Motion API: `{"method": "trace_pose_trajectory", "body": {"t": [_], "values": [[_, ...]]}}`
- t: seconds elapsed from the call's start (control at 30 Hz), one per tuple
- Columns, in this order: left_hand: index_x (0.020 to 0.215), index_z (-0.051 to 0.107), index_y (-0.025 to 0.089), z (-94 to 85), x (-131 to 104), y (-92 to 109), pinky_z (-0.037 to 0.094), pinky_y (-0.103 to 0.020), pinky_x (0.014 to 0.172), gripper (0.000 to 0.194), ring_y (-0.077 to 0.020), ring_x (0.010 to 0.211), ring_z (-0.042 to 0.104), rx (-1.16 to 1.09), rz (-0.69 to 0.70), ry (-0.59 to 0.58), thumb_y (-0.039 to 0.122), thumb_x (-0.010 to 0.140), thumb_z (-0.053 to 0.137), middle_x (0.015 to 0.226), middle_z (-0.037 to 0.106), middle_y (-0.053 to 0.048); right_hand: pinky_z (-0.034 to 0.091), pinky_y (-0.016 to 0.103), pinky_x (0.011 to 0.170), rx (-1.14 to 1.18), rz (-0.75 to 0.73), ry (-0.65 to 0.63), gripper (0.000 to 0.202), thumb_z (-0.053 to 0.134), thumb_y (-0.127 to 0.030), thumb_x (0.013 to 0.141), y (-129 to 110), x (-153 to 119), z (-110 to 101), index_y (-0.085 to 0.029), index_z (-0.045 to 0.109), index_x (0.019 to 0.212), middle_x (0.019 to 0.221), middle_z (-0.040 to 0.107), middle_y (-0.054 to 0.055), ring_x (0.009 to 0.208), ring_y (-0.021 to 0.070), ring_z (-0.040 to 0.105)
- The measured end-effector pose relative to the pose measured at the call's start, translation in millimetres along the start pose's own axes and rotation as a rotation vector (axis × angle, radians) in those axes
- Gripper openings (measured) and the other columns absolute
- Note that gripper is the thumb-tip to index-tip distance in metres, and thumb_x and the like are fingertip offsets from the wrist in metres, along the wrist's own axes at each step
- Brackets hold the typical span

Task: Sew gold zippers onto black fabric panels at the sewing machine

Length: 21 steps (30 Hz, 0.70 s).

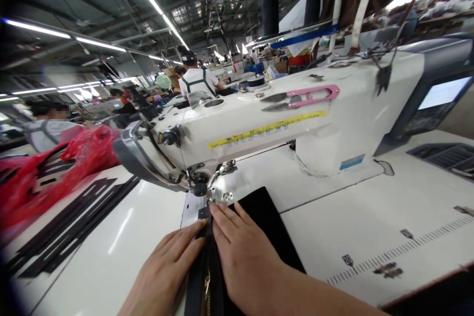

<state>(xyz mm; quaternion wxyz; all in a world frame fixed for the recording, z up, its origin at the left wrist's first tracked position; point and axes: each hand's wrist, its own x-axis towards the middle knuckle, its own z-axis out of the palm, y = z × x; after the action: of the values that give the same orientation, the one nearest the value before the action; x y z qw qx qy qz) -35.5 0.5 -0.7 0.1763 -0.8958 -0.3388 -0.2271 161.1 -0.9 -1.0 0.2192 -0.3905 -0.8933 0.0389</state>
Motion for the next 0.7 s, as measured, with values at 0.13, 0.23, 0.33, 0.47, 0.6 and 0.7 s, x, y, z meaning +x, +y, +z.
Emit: {"method": "trace_pose_trajectory", "body": {"t": [0.13,0.23,0.33,0.47,0.6,0.7], "values": [[0.104,0.059,0.015,-0.2,0.0,4.0,0.055,-0.035,0.081,0.042,-0.0224,0.100,0.062,-0.107,-0.099,0.048,0.027,0.099,0.020,0.112,0.064,-0.010,0.038,0.040,0.103,-0.088,-0.025,0.011,0.047,0.038,-0.010,0.083,1.6,-1.2,0.2,-0.008,0.048,0.129,0.136,0.042,0.015,0.125,0.0222,0.041],[0.104,0.060,0.015,-1.4,0.7,4.8,0.055,-0.036,0.081,0.038,-0.0217,0.101,0.062,-0.100,-0.117,0.059,0.024,0.099,0.023,0.112,0.064,-0.010,0.044,0.040,0.097,-0.162,-0.090,0.106,0.050,0.038,-0.009,0.081,6.2,-2.2,2.6,-0.009,0.046,0.131,0.134,0.044,0.014,0.122,0.0224,0.045],[0.099,0.061,0.014,-0.5,2.3,6.4,0.056,-0.035,0.074,0.031,-0.0221,0.094,0.063,-0.083,-0.173,0.111,0.022,0.097,0.032,0.105,0.065,-0.011,0.046,0.036,0.094,-0.240,-0.151,0.177,0.051,0.041,-0.013,0.081,12.2,-3.3,6.5,-0.010,0.045,0.132,0.133,0.046,0.014,0.120,0.0216,0.047],[0.096,0.062,0.011,3.5,4.4,8.7,0.057,-0.033,0.069,0.026,-0.0218,0.086,0.064,-0.080,-0.169,0.155,0.018,0.095,0.037,0.097,0.066,-0.011,0.045,0.033,0.095,-0.304,-0.203,0.198,0.050,0.045,-0.017,0.082,18.3,-3.6,9.4,-0.009,0.045,0.131,0.133,0.046,0.014,0.120,0.0210,0.047],[0.095,0.062,0.009,7.8,4.2,9.4,0.056,-0.034,0.070,0.026,-0.0232,0.090,0.064,-0.072,-0.165,0.155,0.017,0.095,0.037,0.097,0.066,-0.012,0.044,0.031,0.096,-0.279,-0.222,0.210,0.052,0.045,-0.017,0.082,20.4,-2.6,9.4,-0.010,0.043,0.133,0.134,0.045,0.012,0.120,0.0205,0.046],[0.097,0.061,0.008,10.4,2.6,10.0,0.056,-0.034,0.071,0.026,-0.0227,0.092,0.063,-0.091,-0.158,0.129,0.017,0.095,0.036,0.098,0.065,-0.012,0.043,0.031,0.097,-0.253,-0.214,0.207,0.054,0.045,-0.016,0.081,19.9,-2.6,8.7,-0.011,0.042,0.134,0.135,0.044,0.011,0.121,0.0201,0.045]]}}
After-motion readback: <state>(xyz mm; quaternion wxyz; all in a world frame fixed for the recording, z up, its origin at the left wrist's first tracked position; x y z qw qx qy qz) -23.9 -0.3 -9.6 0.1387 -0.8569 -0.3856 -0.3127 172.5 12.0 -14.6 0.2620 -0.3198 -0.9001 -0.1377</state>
